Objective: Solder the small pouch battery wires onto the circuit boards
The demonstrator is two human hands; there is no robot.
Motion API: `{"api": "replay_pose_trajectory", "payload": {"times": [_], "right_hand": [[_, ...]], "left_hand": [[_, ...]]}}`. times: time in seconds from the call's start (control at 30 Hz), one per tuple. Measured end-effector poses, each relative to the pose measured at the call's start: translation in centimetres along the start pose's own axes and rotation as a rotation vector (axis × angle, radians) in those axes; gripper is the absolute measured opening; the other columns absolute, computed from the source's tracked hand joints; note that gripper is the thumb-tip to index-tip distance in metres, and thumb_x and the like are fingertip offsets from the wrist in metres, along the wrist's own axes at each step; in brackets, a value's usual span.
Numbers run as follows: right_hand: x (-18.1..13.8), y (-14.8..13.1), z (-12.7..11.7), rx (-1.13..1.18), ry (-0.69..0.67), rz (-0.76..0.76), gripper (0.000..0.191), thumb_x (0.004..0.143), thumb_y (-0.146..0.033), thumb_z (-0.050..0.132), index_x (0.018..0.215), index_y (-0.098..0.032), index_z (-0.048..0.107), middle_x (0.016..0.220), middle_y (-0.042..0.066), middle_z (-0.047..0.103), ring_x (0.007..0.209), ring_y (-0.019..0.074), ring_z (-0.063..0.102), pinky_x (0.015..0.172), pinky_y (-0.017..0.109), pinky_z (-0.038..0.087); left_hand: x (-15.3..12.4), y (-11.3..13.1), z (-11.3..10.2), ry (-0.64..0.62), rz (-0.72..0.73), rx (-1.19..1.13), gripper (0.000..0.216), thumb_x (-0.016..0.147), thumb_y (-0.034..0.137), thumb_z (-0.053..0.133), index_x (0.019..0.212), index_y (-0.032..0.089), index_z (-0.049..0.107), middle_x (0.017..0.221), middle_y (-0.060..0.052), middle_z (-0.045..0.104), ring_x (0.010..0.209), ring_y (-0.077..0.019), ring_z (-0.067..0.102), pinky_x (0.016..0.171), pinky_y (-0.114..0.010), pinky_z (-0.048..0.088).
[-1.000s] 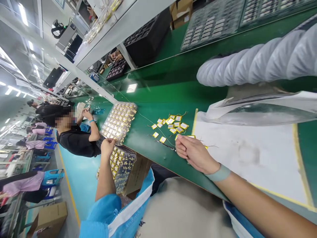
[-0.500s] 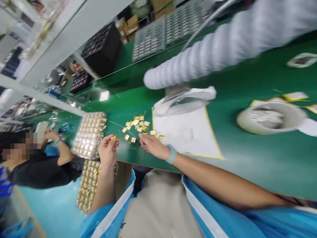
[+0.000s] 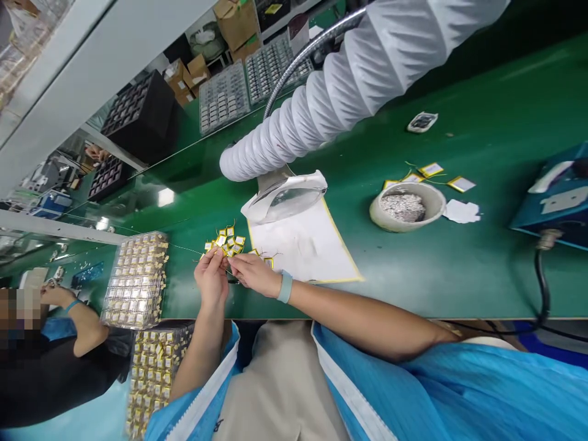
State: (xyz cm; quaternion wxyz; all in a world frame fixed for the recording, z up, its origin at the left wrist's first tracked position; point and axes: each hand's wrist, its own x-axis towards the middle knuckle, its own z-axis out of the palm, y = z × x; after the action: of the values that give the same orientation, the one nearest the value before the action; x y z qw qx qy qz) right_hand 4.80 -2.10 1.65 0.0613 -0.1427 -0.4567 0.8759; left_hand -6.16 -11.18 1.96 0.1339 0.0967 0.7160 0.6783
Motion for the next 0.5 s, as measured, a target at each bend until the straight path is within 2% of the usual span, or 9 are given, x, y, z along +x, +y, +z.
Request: {"api": "replay_pose_trajectory", "payload": {"times": [0.1, 0.2, 0.27, 0.33, 0.43, 0.5], "right_hand": [[-0.6, 0.4, 0.6, 0.051, -0.046, 0.049, 0.052, 0.098, -0.068, 0.069, 0.070, -0.026, 0.053, 0.052, -0.008, 0.037, 0.044, 0.0107, 0.029, 0.043, 0.027, 0.023], [-1.6, 0.7, 1.2, 0.100, -0.109, 0.090, 0.053, 0.093, -0.070, 0.076, 0.073, -0.024, 0.057, 0.052, -0.009, 0.039, 0.044, 0.0085, 0.028, 0.042, 0.024, 0.022], [-1.7, 0.5, 1.1, 0.137, -0.133, 0.112, 0.052, 0.091, -0.071, 0.077, 0.079, -0.024, 0.058, 0.054, -0.011, 0.037, 0.045, 0.0073, 0.024, 0.042, 0.023, 0.020], [-1.4, -0.1, 0.8, 0.170, -0.138, 0.122, 0.051, 0.091, -0.069, 0.076, 0.080, -0.025, 0.054, 0.055, -0.013, 0.033, 0.046, 0.0068, 0.020, 0.042, 0.022, 0.018], [-0.5, -1.6, 0.5, 0.208, -0.111, 0.109, 0.046, 0.093, -0.057, 0.070, 0.073, -0.026, 0.042, 0.055, -0.013, 0.027, 0.046, 0.0071, 0.014, 0.041, 0.022, 0.014], [-0.2, -2.9, 0.3, 0.234, -0.074, 0.079, 0.042, 0.092, -0.047, 0.063, 0.069, -0.027, 0.034, 0.053, -0.012, 0.023, 0.045, 0.0082, 0.012, 0.039, 0.022, 0.013]], "left_hand": [[1.9, 0.3, 0.4, 0.045, 0.066, 0.102, 0.058, 0.086, 0.067, 0.082, 0.111, 0.015, 0.079, 0.094, -0.007, 0.075, 0.075, -0.0130, 0.066, 0.073, -0.028, 0.055], [2.5, 1.2, -0.7, 0.080, 0.165, 0.249, 0.055, 0.080, 0.056, 0.093, 0.118, 0.018, 0.081, 0.115, -0.012, 0.075, 0.085, -0.0157, 0.067, 0.078, -0.030, 0.058], [1.5, 1.6, -2.2, 0.081, 0.289, 0.377, 0.057, 0.081, 0.051, 0.094, 0.126, 0.021, 0.079, 0.131, -0.015, 0.070, 0.092, -0.0174, 0.068, 0.077, -0.030, 0.058], [-0.4, 1.4, -4.0, 0.102, 0.439, 0.479, 0.047, 0.093, 0.051, 0.084, 0.129, 0.023, 0.077, 0.137, -0.017, 0.066, 0.100, -0.0193, 0.070, 0.078, -0.031, 0.060], [-3.3, 0.1, -6.4, 0.230, 0.587, 0.529, 0.028, 0.103, 0.047, 0.073, 0.116, 0.022, 0.076, 0.129, -0.016, 0.068, 0.115, -0.0235, 0.072, 0.087, -0.035, 0.063], [-4.2, -1.0, -7.4, 0.266, 0.613, 0.526, 0.024, 0.103, 0.046, 0.072, 0.109, 0.022, 0.075, 0.120, -0.014, 0.070, 0.115, -0.0253, 0.072, 0.085, -0.037, 0.064]]}}
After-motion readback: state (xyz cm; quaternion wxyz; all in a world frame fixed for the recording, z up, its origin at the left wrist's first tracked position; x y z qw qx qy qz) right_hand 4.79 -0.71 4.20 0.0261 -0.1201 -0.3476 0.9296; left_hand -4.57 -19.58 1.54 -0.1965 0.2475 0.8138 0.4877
